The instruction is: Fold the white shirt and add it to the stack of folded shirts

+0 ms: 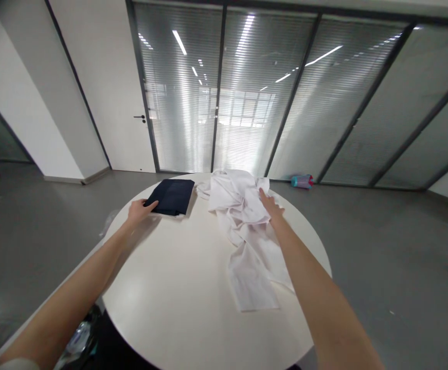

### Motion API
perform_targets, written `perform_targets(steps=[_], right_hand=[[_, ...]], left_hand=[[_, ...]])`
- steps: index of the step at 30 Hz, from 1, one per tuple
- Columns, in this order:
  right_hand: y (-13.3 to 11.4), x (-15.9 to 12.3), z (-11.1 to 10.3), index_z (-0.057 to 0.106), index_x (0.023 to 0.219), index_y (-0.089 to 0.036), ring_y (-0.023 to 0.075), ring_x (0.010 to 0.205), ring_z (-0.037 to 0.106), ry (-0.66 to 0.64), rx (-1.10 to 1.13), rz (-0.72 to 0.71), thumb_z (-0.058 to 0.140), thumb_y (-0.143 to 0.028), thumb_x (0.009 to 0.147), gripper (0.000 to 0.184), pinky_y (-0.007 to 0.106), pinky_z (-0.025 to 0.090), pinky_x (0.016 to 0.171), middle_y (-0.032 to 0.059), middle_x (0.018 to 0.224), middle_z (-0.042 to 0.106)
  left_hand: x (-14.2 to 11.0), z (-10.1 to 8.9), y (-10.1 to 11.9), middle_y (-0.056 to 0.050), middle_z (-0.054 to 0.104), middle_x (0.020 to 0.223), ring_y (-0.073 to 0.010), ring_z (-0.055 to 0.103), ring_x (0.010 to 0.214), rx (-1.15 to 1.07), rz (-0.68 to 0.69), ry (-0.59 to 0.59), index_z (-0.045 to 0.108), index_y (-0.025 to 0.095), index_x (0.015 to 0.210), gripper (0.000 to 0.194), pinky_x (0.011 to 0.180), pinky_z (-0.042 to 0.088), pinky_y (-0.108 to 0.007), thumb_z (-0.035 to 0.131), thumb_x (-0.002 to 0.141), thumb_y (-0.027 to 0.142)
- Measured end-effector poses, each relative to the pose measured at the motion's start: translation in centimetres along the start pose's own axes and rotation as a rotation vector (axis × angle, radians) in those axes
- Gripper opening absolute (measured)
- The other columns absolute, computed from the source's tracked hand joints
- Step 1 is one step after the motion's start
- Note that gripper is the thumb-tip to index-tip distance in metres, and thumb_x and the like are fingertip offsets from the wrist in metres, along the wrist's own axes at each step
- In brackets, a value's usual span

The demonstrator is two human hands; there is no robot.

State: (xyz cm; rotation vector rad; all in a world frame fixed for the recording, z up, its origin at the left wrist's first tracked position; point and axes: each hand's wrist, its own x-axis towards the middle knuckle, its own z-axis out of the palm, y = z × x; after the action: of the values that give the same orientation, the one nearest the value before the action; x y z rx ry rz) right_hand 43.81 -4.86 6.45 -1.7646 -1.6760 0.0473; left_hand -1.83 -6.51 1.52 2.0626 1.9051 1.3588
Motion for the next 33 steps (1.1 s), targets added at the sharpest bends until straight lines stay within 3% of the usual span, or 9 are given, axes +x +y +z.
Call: perform_targets(steps=[2,5,12,17,21,24,27,30,33], right_hand=[[1.0,-0.2,-0.8,0.056,0.138,-0.015,0.0422,0.111,0.06,-0.047,-0.115,0.162,0.066,-0.052,0.08,0.07,0.072,0.04,0.09,0.0305,0.126,0.056],[1.1,-1.7,-1.9,0.044,0.148,-0.028,0.0417,0.123,0.051,-0.016,-0.271,0.236,0.063,-0.045,0.081,0.072,0.065,0.04,0.097,0.0221,0.139,0.047],[-3.4,-5.4,-2.4,0.069,0.112,-0.022,0.0309,0.12,0.052,0.214,0.019,-0.209,0.056,-0.04,0.085,0.035,0.052,0.042,0.102,0.0148,0.124,0.056],[-7.7,-6.1,0.1,0.043,0.14,-0.022,0.0219,0.068,0.068,-0.243,0.783,0.056,0.052,-0.059,0.088,0.064,0.041,0.058,0.065,0.0068,0.088,0.069],[-7.9,-7.1,2.4,0.015,0.154,-0.02,0.0208,0.066,0.067,-0.314,0.752,0.121,0.074,-0.04,0.072,0.104,0.043,0.059,0.066,0.0108,0.109,0.067],[-7.0,-7.9,3.4,0.038,0.145,-0.02,0.025,0.099,0.065,-0.211,0.522,-0.062,0.071,-0.025,0.068,0.084,0.048,0.052,0.093,0.0126,0.128,0.059],[-7.1,-8.4,3.5,0.061,0.121,-0.021,0.0265,0.111,0.059,-0.113,0.295,-0.114,0.065,-0.026,0.075,0.046,0.048,0.043,0.104,0.0105,0.121,0.059],[-8.5,-8.4,3.1,0.069,0.093,-0.021,0.0255,0.109,0.057,0.015,0.222,-0.169,0.061,-0.023,0.074,0.02,0.046,0.042,0.104,0.0098,0.113,0.055],[-10.0,-7.9,2.7,0.064,0.078,-0.021,0.0232,0.102,0.058,0.042,0.431,-0.328,0.055,-0.019,0.07,0.013,0.042,0.045,0.098,0.0073,0.101,0.059]], left_hand=[[-0.3,-0.4,0.0,-0.013,0.067,0.077,-0.0327,0.068,0.084,-0.016,0.025,-0.014,0.063,0.014,0.088,0.032,0.076,0.054,-0.049,0.057,0.092,0.045],[0.3,-0.1,0.5,-0.013,0.067,0.086,-0.0299,0.066,0.09,-0.023,0.053,0.02,0.064,0.012,0.091,0.034,0.081,0.053,-0.048,0.055,0.094,0.044],[3.3,1.6,6.4,-0.01,0.059,0.108,-0.0263,0.057,0.106,-0.027,0.218,0.126,0.068,0.018,0.107,0.027,0.094,0.049,-0.043,0.046,0.1,0.031],[-0.7,0.6,14.9,-0.009,0.061,0.112,-0.0217,0.061,0.104,-0.109,0.74,-0.257,0.059,0.024,0.134,0.036,0.094,0.049,-0.035,0.045,0.101,0.033],[-4.2,0.1,17.0,-0.008,0.063,0.122,-0.0221,0.062,0.109,-0.225,0.927,-0.594,0.056,0.026,0.137,0.046,0.095,0.049,-0.032,0.059,0.095,0.043],[-4.5,0.3,14.2,-0.009,0.066,0.115,-0.0214,0.063,0.107,-0.291,0.828,-0.449,0.069,0.022,0.116,0.03,0.096,0.048,-0.034,0.053,0.098,0.04],[-3.9,0.9,10.5,-0.01,0.068,0.102,-0.0231,0.064,0.098,-0.238,0.499,-0.24,0.072,0.018,0.104,0.033,0.091,0.05,-0.038,0.05,0.098,0.043],[-4.0,1.5,8.4,-0.012,0.069,0.109,-0.0262,0.066,0.099,-0.153,0.203,-0.41,0.069,0.016,0.113,0.044,0.088,0.052,-0.04,0.052,0.094,0.052],[-4.9,1.7,8.3,-0.012,0.069,0.119,-0.0319,0.062,0.113,-0.159,0.186,-0.646,0.068,0.017,0.118,0.051,0.1,0.046,-0.047,0.061,0.086,0.057]])
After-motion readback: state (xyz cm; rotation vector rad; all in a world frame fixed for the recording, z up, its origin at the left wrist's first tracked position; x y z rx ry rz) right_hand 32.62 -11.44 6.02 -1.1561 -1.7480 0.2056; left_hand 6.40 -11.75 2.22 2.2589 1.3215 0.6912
